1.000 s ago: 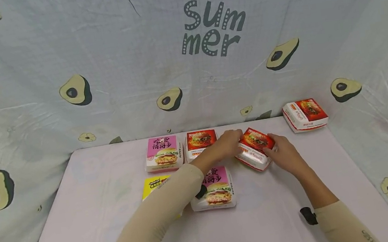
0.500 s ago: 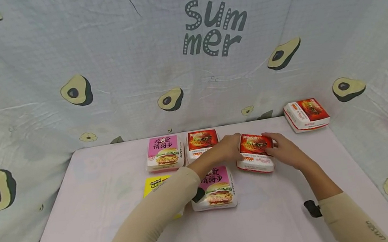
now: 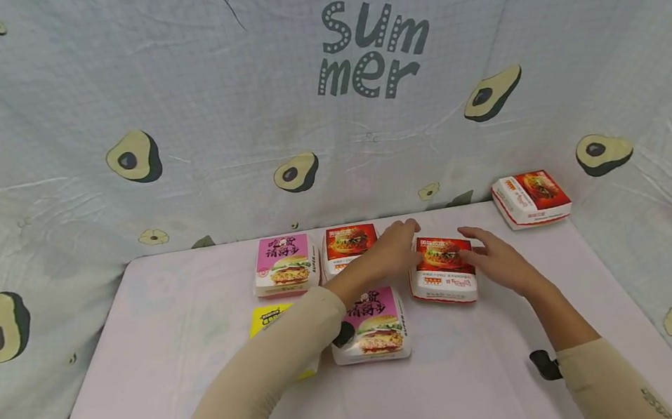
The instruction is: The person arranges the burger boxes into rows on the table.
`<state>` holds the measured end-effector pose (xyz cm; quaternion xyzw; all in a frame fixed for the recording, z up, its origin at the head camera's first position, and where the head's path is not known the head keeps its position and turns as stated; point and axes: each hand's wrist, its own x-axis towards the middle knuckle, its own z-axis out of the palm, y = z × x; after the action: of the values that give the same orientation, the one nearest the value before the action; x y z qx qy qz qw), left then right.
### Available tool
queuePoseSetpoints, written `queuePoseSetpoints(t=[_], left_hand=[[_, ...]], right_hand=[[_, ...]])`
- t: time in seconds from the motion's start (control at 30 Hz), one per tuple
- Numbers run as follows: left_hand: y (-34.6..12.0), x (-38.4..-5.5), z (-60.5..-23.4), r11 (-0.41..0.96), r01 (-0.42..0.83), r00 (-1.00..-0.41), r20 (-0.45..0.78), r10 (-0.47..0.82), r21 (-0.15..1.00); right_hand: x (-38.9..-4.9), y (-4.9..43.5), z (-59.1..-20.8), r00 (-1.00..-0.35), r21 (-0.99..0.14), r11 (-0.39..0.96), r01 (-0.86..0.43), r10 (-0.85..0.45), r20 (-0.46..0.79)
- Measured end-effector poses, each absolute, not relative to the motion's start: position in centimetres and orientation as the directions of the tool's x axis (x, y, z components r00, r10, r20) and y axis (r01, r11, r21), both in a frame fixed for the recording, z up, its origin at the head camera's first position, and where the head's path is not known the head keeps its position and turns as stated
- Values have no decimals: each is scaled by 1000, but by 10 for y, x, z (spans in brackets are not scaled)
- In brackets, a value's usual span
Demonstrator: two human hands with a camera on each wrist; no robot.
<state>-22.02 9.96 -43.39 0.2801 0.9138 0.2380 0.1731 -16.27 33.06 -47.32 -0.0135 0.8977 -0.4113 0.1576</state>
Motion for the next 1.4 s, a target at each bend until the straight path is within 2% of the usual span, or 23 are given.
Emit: queuePoseSetpoints(t=[0.17,0.47,0.93,1.4], left_hand=[[107,-227,-437,741,430,-779,-203,594,516],[106,-223,-437,754,432,-757,-256,602,495],[100,-211,-441,707,514,-659,-304,688,485],[92,-206,-443,638,571,-591,-281,756,517]], right_hand=[[-164,327,-474,-950,-714,690,119,-131,-284],[-160,328,-472,-938,-707,701,93,-177,-299],[-138,335,-477,-918,-730,682,46,-260,-300],[-136,347,-477,-880,-773,635,5,-364,-305]])
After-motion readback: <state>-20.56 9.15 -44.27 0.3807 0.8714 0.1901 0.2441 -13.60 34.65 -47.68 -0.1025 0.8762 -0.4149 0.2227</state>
